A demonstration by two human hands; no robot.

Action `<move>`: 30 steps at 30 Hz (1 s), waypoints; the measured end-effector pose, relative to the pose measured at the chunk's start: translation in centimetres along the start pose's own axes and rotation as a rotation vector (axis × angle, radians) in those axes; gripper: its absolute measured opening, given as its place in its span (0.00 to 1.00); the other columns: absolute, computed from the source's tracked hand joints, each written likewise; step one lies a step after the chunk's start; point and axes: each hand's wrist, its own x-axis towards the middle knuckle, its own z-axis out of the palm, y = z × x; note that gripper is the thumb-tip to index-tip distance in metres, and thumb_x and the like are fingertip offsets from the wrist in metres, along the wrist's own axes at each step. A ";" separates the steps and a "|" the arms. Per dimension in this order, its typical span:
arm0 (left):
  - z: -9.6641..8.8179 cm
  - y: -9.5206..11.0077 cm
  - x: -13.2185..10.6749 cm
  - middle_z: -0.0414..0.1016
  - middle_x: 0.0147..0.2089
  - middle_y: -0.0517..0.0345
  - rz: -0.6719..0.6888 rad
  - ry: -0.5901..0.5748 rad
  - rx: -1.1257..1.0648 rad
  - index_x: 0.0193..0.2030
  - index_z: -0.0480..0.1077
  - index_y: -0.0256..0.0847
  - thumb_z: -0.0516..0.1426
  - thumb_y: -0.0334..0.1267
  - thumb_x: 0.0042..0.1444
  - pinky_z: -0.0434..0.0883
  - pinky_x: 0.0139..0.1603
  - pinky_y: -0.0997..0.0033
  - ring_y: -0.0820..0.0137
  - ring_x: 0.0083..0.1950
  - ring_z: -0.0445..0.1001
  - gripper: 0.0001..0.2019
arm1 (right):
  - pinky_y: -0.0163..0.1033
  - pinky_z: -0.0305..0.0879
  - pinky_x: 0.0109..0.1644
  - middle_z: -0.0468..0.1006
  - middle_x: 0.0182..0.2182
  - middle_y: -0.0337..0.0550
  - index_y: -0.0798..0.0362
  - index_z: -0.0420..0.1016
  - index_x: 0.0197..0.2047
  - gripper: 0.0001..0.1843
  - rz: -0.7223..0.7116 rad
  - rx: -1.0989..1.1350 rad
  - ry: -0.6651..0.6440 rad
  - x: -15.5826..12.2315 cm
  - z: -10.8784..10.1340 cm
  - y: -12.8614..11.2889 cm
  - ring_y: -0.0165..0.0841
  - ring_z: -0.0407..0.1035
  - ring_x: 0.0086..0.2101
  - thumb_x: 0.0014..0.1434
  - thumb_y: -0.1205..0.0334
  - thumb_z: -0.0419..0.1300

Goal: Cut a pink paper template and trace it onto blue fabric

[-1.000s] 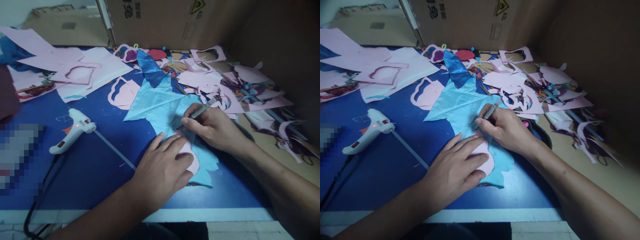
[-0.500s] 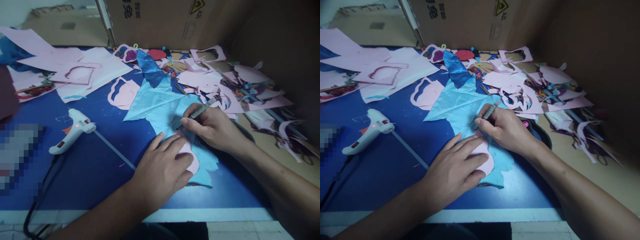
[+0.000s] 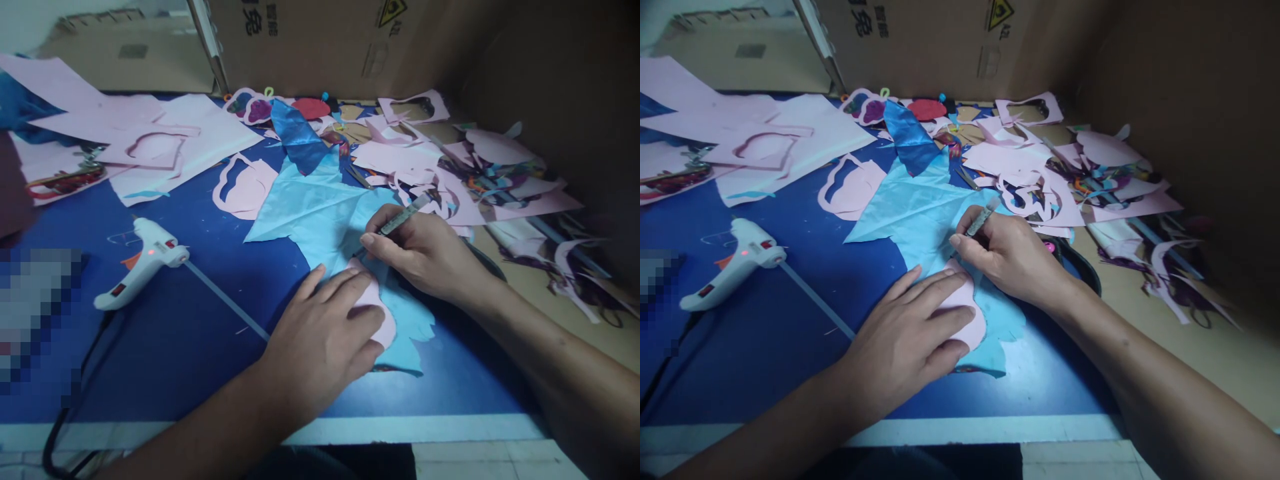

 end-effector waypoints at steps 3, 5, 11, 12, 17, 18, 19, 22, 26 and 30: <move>0.0 0.0 0.0 0.73 0.76 0.49 0.002 -0.002 -0.004 0.58 0.81 0.47 0.59 0.43 0.76 0.57 0.84 0.44 0.56 0.80 0.67 0.11 | 0.42 0.64 0.33 0.82 0.36 0.41 0.48 0.79 0.34 0.18 0.005 -0.006 0.009 -0.1 0.0 0.3 0.34 0.71 0.28 0.75 0.50 0.62; 0.0 -0.1 0.0 0.73 0.76 0.49 0.006 0.002 -0.008 0.58 0.81 0.47 0.59 0.42 0.76 0.57 0.84 0.43 0.56 0.80 0.68 0.11 | 0.42 0.64 0.33 0.82 0.35 0.40 0.48 0.79 0.34 0.18 0.006 -0.013 0.015 -0.1 -0.1 0.4 0.34 0.71 0.28 0.75 0.50 0.62; 0.1 -0.1 -0.1 0.73 0.76 0.50 0.001 0.007 -0.012 0.57 0.81 0.48 0.59 0.42 0.76 0.57 0.84 0.43 0.57 0.80 0.68 0.10 | 0.42 0.65 0.34 0.84 0.36 0.41 0.48 0.79 0.33 0.18 0.001 -0.050 0.045 -0.2 -0.3 0.3 0.36 0.72 0.29 0.75 0.51 0.62; 0.1 -0.1 -0.1 0.73 0.76 0.50 0.001 0.006 -0.012 0.57 0.81 0.47 0.59 0.42 0.76 0.57 0.84 0.43 0.57 0.80 0.68 0.10 | 0.43 0.65 0.34 0.84 0.36 0.42 0.48 0.80 0.34 0.18 0.003 -0.050 0.051 -0.2 -0.3 0.2 0.36 0.73 0.30 0.75 0.50 0.62; 0.1 0.0 -0.1 0.73 0.76 0.49 0.001 0.011 -0.012 0.57 0.81 0.47 0.59 0.42 0.75 0.58 0.84 0.44 0.57 0.80 0.68 0.11 | 0.43 0.66 0.34 0.83 0.36 0.42 0.48 0.79 0.33 0.18 -0.013 -0.023 0.015 -0.2 -0.2 0.1 0.36 0.73 0.29 0.75 0.51 0.62; 0.1 0.0 0.0 0.73 0.76 0.49 0.001 0.011 -0.012 0.57 0.81 0.47 0.59 0.42 0.75 0.58 0.84 0.44 0.57 0.80 0.68 0.11 | 0.43 0.65 0.34 0.83 0.36 0.41 0.48 0.79 0.33 0.18 -0.010 -0.026 0.007 -0.2 -0.2 0.1 0.35 0.72 0.29 0.75 0.51 0.62; 0.1 0.0 0.0 0.73 0.76 0.49 0.001 0.011 -0.012 0.57 0.81 0.47 0.59 0.42 0.75 0.57 0.84 0.44 0.57 0.80 0.67 0.11 | 0.43 0.65 0.33 0.84 0.36 0.42 0.48 0.79 0.33 0.18 -0.006 -0.032 0.007 -0.2 -0.2 0.2 0.35 0.72 0.28 0.75 0.50 0.62; 0.1 -0.1 -0.1 0.73 0.76 0.49 0.005 0.014 -0.011 0.57 0.81 0.47 0.59 0.42 0.75 0.57 0.84 0.44 0.56 0.80 0.68 0.11 | 0.43 0.66 0.33 0.85 0.36 0.42 0.47 0.79 0.34 0.18 0.005 -0.050 0.012 -0.2 -0.3 0.2 0.37 0.73 0.29 0.75 0.49 0.62; 0.1 -0.1 -0.1 0.74 0.76 0.49 0.009 0.018 -0.008 0.57 0.81 0.47 0.59 0.42 0.75 0.58 0.84 0.43 0.56 0.80 0.68 0.11 | 0.43 0.64 0.32 0.84 0.36 0.42 0.48 0.79 0.33 0.19 0.008 -0.054 0.009 -0.3 -0.3 0.1 0.35 0.72 0.28 0.75 0.49 0.62; 0.1 -0.1 0.0 0.73 0.76 0.49 0.006 0.008 -0.010 0.57 0.80 0.47 0.59 0.42 0.76 0.57 0.84 0.44 0.57 0.81 0.67 0.10 | 0.42 0.64 0.32 0.84 0.35 0.41 0.48 0.78 0.33 0.18 0.001 -0.068 0.035 -0.5 -0.5 0.0 0.34 0.71 0.27 0.75 0.51 0.63</move>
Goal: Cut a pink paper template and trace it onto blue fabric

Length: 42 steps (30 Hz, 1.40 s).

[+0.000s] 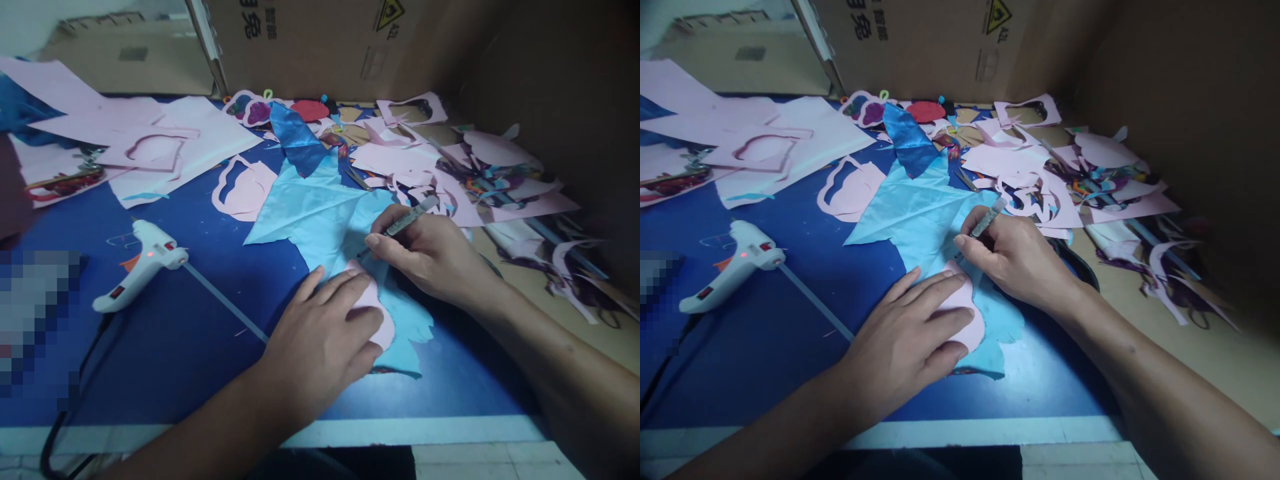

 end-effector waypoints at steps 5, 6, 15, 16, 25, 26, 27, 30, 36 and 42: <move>0.0 0.0 0.1 0.72 0.77 0.50 -0.006 -0.011 -0.002 0.57 0.80 0.48 0.58 0.42 0.76 0.56 0.84 0.44 0.58 0.82 0.64 0.10 | 0.42 0.65 0.33 0.85 0.35 0.41 0.48 0.79 0.33 0.18 -0.003 -0.026 0.005 -0.1 -0.1 0.0 0.36 0.74 0.28 0.74 0.49 0.64; 0.0 0.0 0.1 0.72 0.77 0.50 -0.005 -0.012 -0.001 0.57 0.80 0.48 0.59 0.42 0.76 0.56 0.84 0.44 0.58 0.82 0.64 0.10 | 0.42 0.65 0.33 0.85 0.35 0.41 0.48 0.79 0.33 0.18 -0.006 -0.030 0.003 -0.1 -0.1 0.0 0.36 0.74 0.28 0.74 0.49 0.64; -0.1 -0.1 0.1 0.73 0.76 0.50 -0.005 -0.003 -0.001 0.57 0.81 0.48 0.59 0.42 0.75 0.58 0.84 0.43 0.56 0.81 0.67 0.11 | 0.42 0.64 0.34 0.84 0.36 0.41 0.48 0.77 0.32 0.19 -0.028 0.009 -0.015 0.1 0.2 -0.2 0.34 0.71 0.27 0.75 0.51 0.62; -0.1 -0.1 0.1 0.73 0.76 0.49 -0.004 -0.003 -0.002 0.57 0.81 0.47 0.59 0.42 0.75 0.58 0.84 0.43 0.56 0.80 0.67 0.11 | 0.43 0.64 0.34 0.83 0.36 0.41 0.48 0.78 0.33 0.18 -0.025 0.006 -0.011 0.1 0.2 -0.2 0.34 0.71 0.27 0.75 0.51 0.62; -0.1 0.0 0.1 0.74 0.76 0.50 -0.010 -0.006 -0.017 0.57 0.81 0.48 0.60 0.42 0.75 0.58 0.84 0.43 0.56 0.81 0.65 0.10 | 0.43 0.61 0.32 0.83 0.36 0.41 0.48 0.71 0.28 0.22 -0.026 0.019 -0.005 0.0 0.2 -0.3 0.32 0.68 0.25 0.75 0.52 0.62; -0.1 0.0 0.1 0.74 0.75 0.51 -0.007 -0.005 -0.019 0.56 0.81 0.48 0.60 0.42 0.75 0.58 0.84 0.43 0.56 0.82 0.65 0.10 | 0.42 0.61 0.32 0.83 0.36 0.41 0.48 0.72 0.29 0.21 -0.023 0.014 -0.004 0.0 0.2 -0.3 0.32 0.68 0.25 0.75 0.52 0.62; -0.1 -0.1 0.1 0.74 0.75 0.50 -0.003 -0.002 -0.022 0.56 0.81 0.47 0.60 0.42 0.75 0.58 0.84 0.43 0.56 0.82 0.64 0.10 | 0.42 0.62 0.32 0.83 0.36 0.41 0.48 0.73 0.30 0.20 -0.025 0.007 -0.003 0.0 0.2 -0.3 0.32 0.69 0.26 0.75 0.52 0.62; 0.0 -0.2 0.1 0.74 0.75 0.49 0.010 0.004 -0.025 0.57 0.80 0.47 0.59 0.41 0.75 0.57 0.85 0.44 0.56 0.83 0.63 0.10 | 0.41 0.61 0.31 0.83 0.36 0.40 0.49 0.75 0.31 0.19 -0.041 -0.015 0.004 0.0 0.2 -0.1 0.31 0.69 0.25 0.75 0.54 0.62; 0.0 -0.4 0.2 0.72 0.76 0.48 0.026 -0.015 -0.014 0.56 0.80 0.45 0.59 0.41 0.75 0.57 0.85 0.44 0.55 0.83 0.62 0.10 | 0.40 0.60 0.30 0.83 0.36 0.39 0.49 0.67 0.26 0.22 -0.088 0.000 0.039 -0.1 0.3 -0.1 0.29 0.68 0.25 0.74 0.58 0.62; -0.1 -0.4 0.3 0.74 0.75 0.49 0.013 -0.036 -0.010 0.55 0.80 0.47 0.60 0.42 0.75 0.57 0.84 0.41 0.54 0.83 0.63 0.09 | 0.39 0.60 0.31 0.82 0.35 0.39 0.49 0.70 0.29 0.20 -0.098 0.013 0.028 -0.1 0.4 -0.1 0.29 0.69 0.25 0.75 0.59 0.62</move>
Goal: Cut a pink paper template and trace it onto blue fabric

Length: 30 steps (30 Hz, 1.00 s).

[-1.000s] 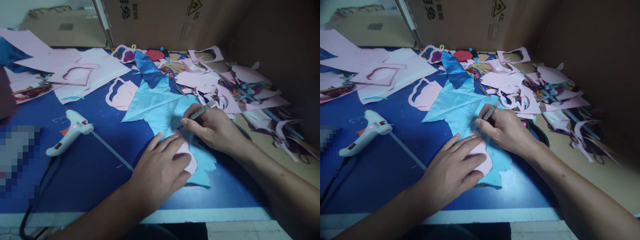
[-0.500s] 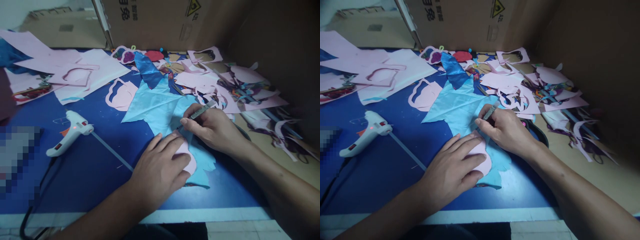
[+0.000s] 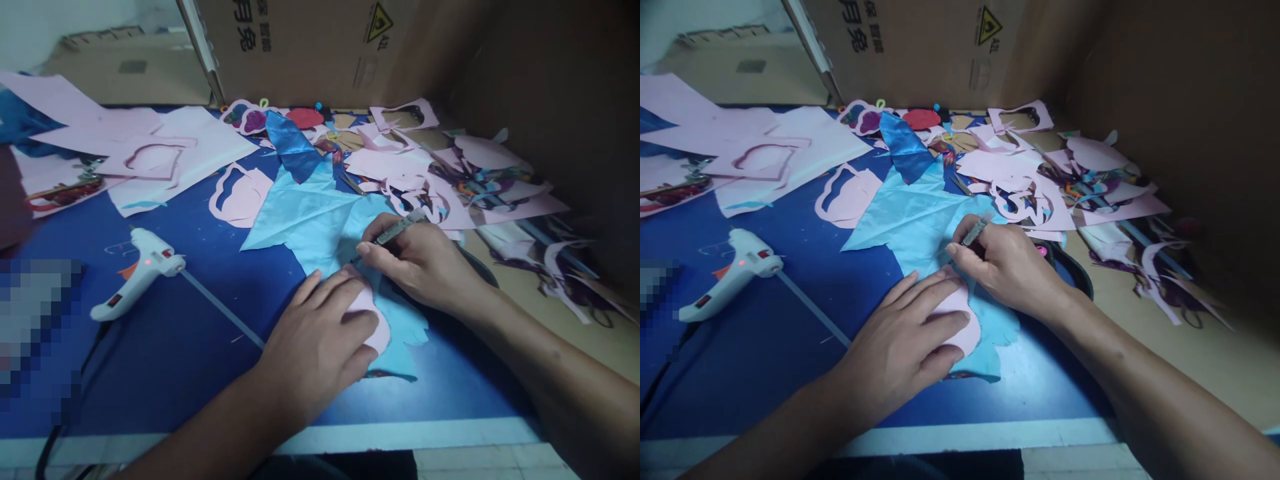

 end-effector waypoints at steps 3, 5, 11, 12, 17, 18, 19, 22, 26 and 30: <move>-0.3 0.2 0.0 0.76 0.74 0.50 -0.005 -0.009 0.004 0.55 0.80 0.47 0.61 0.43 0.74 0.55 0.84 0.35 0.53 0.82 0.64 0.09 | 0.39 0.60 0.31 0.82 0.35 0.39 0.50 0.70 0.28 0.20 -0.001 -0.003 0.005 0.0 0.0 0.1 0.29 0.68 0.25 0.75 0.59 0.62; -0.5 0.3 0.1 0.76 0.73 0.50 -0.004 -0.013 0.012 0.54 0.81 0.47 0.61 0.43 0.74 0.52 0.85 0.32 0.52 0.82 0.64 0.09 | 0.39 0.59 0.31 0.82 0.35 0.39 0.50 0.71 0.29 0.19 0.001 -0.010 0.004 0.0 0.0 0.1 0.29 0.67 0.24 0.74 0.59 0.62; -0.7 0.2 0.2 0.78 0.70 0.47 0.017 -0.020 0.017 0.54 0.81 0.45 0.60 0.43 0.75 0.51 0.86 0.37 0.53 0.80 0.66 0.09 | 0.38 0.61 0.32 0.81 0.33 0.38 0.51 0.77 0.36 0.14 0.009 0.002 -0.011 0.0 0.1 -0.1 0.30 0.69 0.26 0.76 0.58 0.61; -0.7 0.1 0.2 0.78 0.69 0.48 0.022 -0.018 0.015 0.54 0.81 0.45 0.60 0.43 0.75 0.51 0.86 0.38 0.53 0.80 0.67 0.09 | 0.38 0.61 0.32 0.81 0.33 0.38 0.51 0.77 0.35 0.14 0.009 0.005 -0.011 0.0 0.1 -0.1 0.29 0.69 0.26 0.76 0.58 0.61; -0.6 0.0 0.2 0.75 0.72 0.47 0.020 -0.030 0.023 0.55 0.80 0.46 0.60 0.43 0.75 0.56 0.83 0.35 0.52 0.80 0.67 0.10 | 0.38 0.60 0.32 0.81 0.33 0.38 0.50 0.76 0.35 0.15 0.006 0.024 -0.010 0.0 0.2 0.1 0.28 0.68 0.26 0.76 0.58 0.62; -0.7 0.0 0.2 0.74 0.73 0.47 0.016 -0.035 0.027 0.55 0.80 0.46 0.60 0.43 0.74 0.56 0.83 0.34 0.52 0.79 0.67 0.10 | 0.38 0.60 0.32 0.81 0.33 0.37 0.50 0.76 0.35 0.14 0.007 0.026 -0.011 0.0 0.2 0.2 0.28 0.68 0.25 0.76 0.58 0.62; -0.7 0.1 0.3 0.74 0.74 0.46 0.013 -0.040 0.030 0.55 0.80 0.46 0.60 0.42 0.74 0.57 0.83 0.34 0.52 0.79 0.67 0.09 | 0.38 0.60 0.31 0.81 0.33 0.37 0.50 0.76 0.35 0.15 0.007 0.027 -0.012 0.0 0.2 0.2 0.28 0.67 0.25 0.76 0.57 0.62; -0.8 0.2 0.4 0.74 0.74 0.47 0.007 -0.047 0.034 0.54 0.81 0.46 0.61 0.42 0.73 0.57 0.82 0.32 0.51 0.78 0.68 0.09 | 0.39 0.59 0.31 0.82 0.34 0.38 0.50 0.75 0.34 0.16 0.011 0.027 -0.012 0.0 0.2 0.2 0.27 0.66 0.24 0.76 0.57 0.62; -0.8 0.2 0.4 0.74 0.73 0.47 0.006 -0.048 0.027 0.54 0.81 0.46 0.61 0.42 0.74 0.58 0.82 0.32 0.51 0.77 0.69 0.09 | 0.39 0.58 0.31 0.82 0.34 0.38 0.50 0.75 0.34 0.16 0.017 0.022 -0.013 -0.1 0.2 0.1 0.27 0.66 0.24 0.76 0.57 0.62; -0.7 0.1 0.4 0.74 0.73 0.46 0.008 -0.045 0.022 0.54 0.81 0.47 0.61 0.43 0.74 0.58 0.81 0.32 0.51 0.78 0.68 0.09 | 0.39 0.58 0.30 0.83 0.34 0.38 0.50 0.74 0.32 0.17 0.022 0.012 -0.016 -0.1 0.1 0.0 0.27 0.65 0.23 0.76 0.58 0.62</move>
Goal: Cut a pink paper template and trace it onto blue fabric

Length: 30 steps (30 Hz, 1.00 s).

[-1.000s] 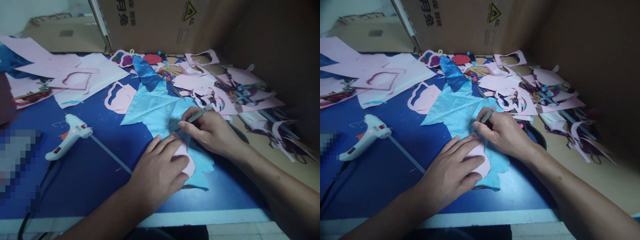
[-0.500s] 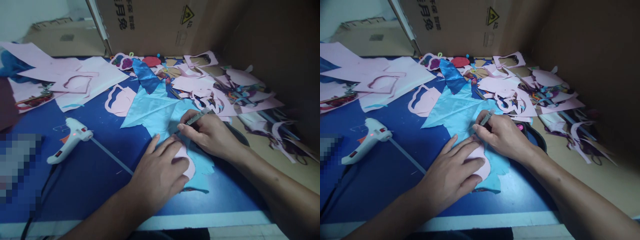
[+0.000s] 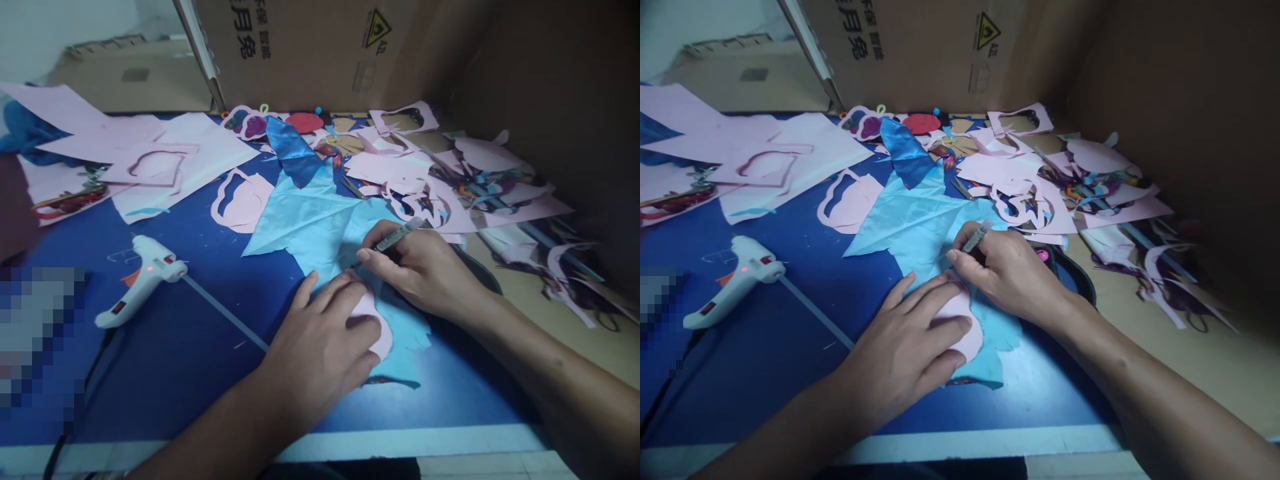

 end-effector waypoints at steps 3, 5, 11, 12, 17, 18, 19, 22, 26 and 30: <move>0.0 0.0 0.0 0.73 0.74 0.45 0.001 0.000 0.003 0.54 0.81 0.47 0.60 0.43 0.74 0.59 0.81 0.31 0.51 0.79 0.67 0.09 | 0.39 0.59 0.30 0.83 0.35 0.39 0.51 0.74 0.32 0.16 0.002 -0.022 0.001 -0.1 -0.1 0.0 0.28 0.66 0.24 0.75 0.58 0.61; 0.0 0.1 0.0 0.73 0.75 0.46 -0.002 -0.003 0.000 0.55 0.80 0.47 0.60 0.43 0.75 0.58 0.81 0.31 0.51 0.79 0.67 0.09 | 0.39 0.60 0.30 0.83 0.35 0.39 0.50 0.74 0.32 0.17 -0.002 -0.034 0.007 -0.1 -0.1 0.0 0.28 0.68 0.24 0.75 0.58 0.61; -0.2 0.1 0.0 0.73 0.75 0.45 -0.014 -0.028 -0.002 0.54 0.81 0.47 0.60 0.42 0.74 0.58 0.81 0.31 0.50 0.80 0.66 0.09 | 0.39 0.58 0.29 0.83 0.34 0.38 0.50 0.74 0.33 0.16 -0.006 -0.033 -0.009 0.0 -0.2 -0.2 0.28 0.65 0.23 0.75 0.59 0.61; -0.2 0.1 0.1 0.73 0.75 0.45 -0.012 -0.026 -0.001 0.54 0.81 0.46 0.60 0.42 0.74 0.58 0.81 0.31 0.50 0.81 0.66 0.09 | 0.39 0.58 0.29 0.83 0.34 0.39 0.50 0.74 0.33 0.16 -0.003 -0.035 -0.008 -0.1 -0.2 -0.3 0.28 0.65 0.23 0.75 0.59 0.61; -0.2 0.2 0.0 0.73 0.75 0.45 -0.015 -0.014 0.001 0.55 0.82 0.47 0.60 0.43 0.75 0.58 0.81 0.32 0.50 0.80 0.67 0.10 | 0.39 0.60 0.30 0.84 0.35 0.40 0.50 0.74 0.33 0.16 0.001 -0.030 -0.001 -0.1 -0.3 -0.3 0.29 0.69 0.25 0.75 0.58 0.61; -0.2 0.2 0.0 0.73 0.75 0.45 -0.016 -0.013 0.001 0.55 0.82 0.47 0.59 0.43 0.75 0.58 0.82 0.32 0.50 0.80 0.67 0.10 | 0.39 0.61 0.31 0.84 0.35 0.40 0.50 0.74 0.32 0.16 0.000 -0.026 -0.002 -0.1 -0.3 -0.3 0.29 0.69 0.25 0.75 0.58 0.61; -0.2 0.2 0.0 0.73 0.75 0.45 -0.017 -0.014 0.002 0.55 0.82 0.47 0.59 0.43 0.75 0.58 0.82 0.32 0.50 0.80 0.67 0.11 | 0.39 0.61 0.31 0.84 0.34 0.40 0.50 0.74 0.32 0.17 -0.001 -0.024 -0.004 -0.1 -0.3 -0.3 0.30 0.69 0.25 0.75 0.57 0.61; -0.1 0.2 0.0 0.73 0.75 0.44 -0.014 -0.018 0.004 0.55 0.82 0.47 0.60 0.42 0.74 0.58 0.81 0.32 0.51 0.81 0.65 0.10 | 0.39 0.60 0.30 0.83 0.34 0.39 0.50 0.73 0.31 0.18 0.000 -0.035 -0.006 -0.1 -0.4 -0.3 0.29 0.68 0.24 0.75 0.57 0.61; -0.1 0.2 0.1 0.72 0.75 0.44 -0.021 -0.027 0.012 0.55 0.81 0.47 0.60 0.42 0.74 0.58 0.81 0.32 0.51 0.80 0.66 0.10 | 0.39 0.58 0.28 0.84 0.35 0.39 0.50 0.69 0.29 0.20 -0.003 -0.051 0.001 -0.1 -0.4 -0.4 0.27 0.65 0.22 0.75 0.58 0.61; -0.2 0.2 0.1 0.72 0.76 0.44 -0.019 -0.031 0.011 0.55 0.81 0.47 0.60 0.42 0.74 0.58 0.81 0.33 0.51 0.81 0.65 0.10 | 0.39 0.58 0.29 0.83 0.34 0.39 0.49 0.69 0.28 0.20 -0.002 -0.062 0.006 -0.2 -0.5 -0.4 0.28 0.66 0.22 0.75 0.58 0.61</move>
